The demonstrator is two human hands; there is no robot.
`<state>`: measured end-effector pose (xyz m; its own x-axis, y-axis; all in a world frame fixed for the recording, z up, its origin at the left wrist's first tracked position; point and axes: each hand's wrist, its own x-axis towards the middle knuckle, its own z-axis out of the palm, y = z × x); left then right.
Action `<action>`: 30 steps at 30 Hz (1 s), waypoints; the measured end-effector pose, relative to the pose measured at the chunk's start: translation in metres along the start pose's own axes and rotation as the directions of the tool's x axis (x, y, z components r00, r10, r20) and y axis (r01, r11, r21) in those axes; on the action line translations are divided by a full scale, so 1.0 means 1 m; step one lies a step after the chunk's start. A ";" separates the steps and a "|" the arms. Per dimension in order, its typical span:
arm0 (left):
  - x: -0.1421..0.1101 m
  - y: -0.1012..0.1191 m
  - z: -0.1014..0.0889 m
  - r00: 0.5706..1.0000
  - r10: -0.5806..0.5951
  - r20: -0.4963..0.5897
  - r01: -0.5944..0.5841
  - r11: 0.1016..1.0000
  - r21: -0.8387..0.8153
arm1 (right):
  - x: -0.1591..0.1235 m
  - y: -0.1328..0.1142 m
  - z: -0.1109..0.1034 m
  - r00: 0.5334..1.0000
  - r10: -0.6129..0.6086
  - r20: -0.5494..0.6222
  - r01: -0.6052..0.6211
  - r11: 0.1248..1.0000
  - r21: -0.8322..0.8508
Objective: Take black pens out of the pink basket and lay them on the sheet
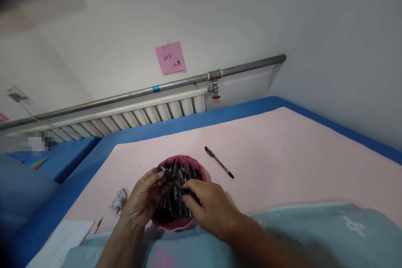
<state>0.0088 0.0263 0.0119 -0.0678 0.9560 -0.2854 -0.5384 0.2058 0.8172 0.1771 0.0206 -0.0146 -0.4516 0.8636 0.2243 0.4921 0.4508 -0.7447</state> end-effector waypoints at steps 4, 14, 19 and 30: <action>0.000 0.002 -0.003 1.000 -0.001 0.012 0.001 1.000 0.026 | 0.001 0.001 -0.002 1.000 0.005 0.008 -0.006 0.999 0.039; -0.003 0.003 -0.002 0.998 0.030 0.055 -0.033 0.998 0.056 | 0.000 0.000 -0.002 1.000 0.020 0.012 -0.021 1.000 0.013; -0.003 0.001 -0.001 0.999 0.031 0.029 -0.033 0.998 0.055 | 0.000 0.001 -0.001 1.000 0.004 0.013 -0.004 1.000 -0.009; -0.002 -0.004 0.001 0.997 0.068 0.030 -0.071 0.994 0.089 | 0.000 0.003 -0.001 1.000 0.009 0.007 -0.009 1.000 0.006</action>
<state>0.0124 0.0237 0.0096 -0.0788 0.9738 -0.2135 -0.4557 0.1553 0.8765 0.1790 0.0223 -0.0159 -0.4524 0.8661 0.2127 0.4916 0.4411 -0.7508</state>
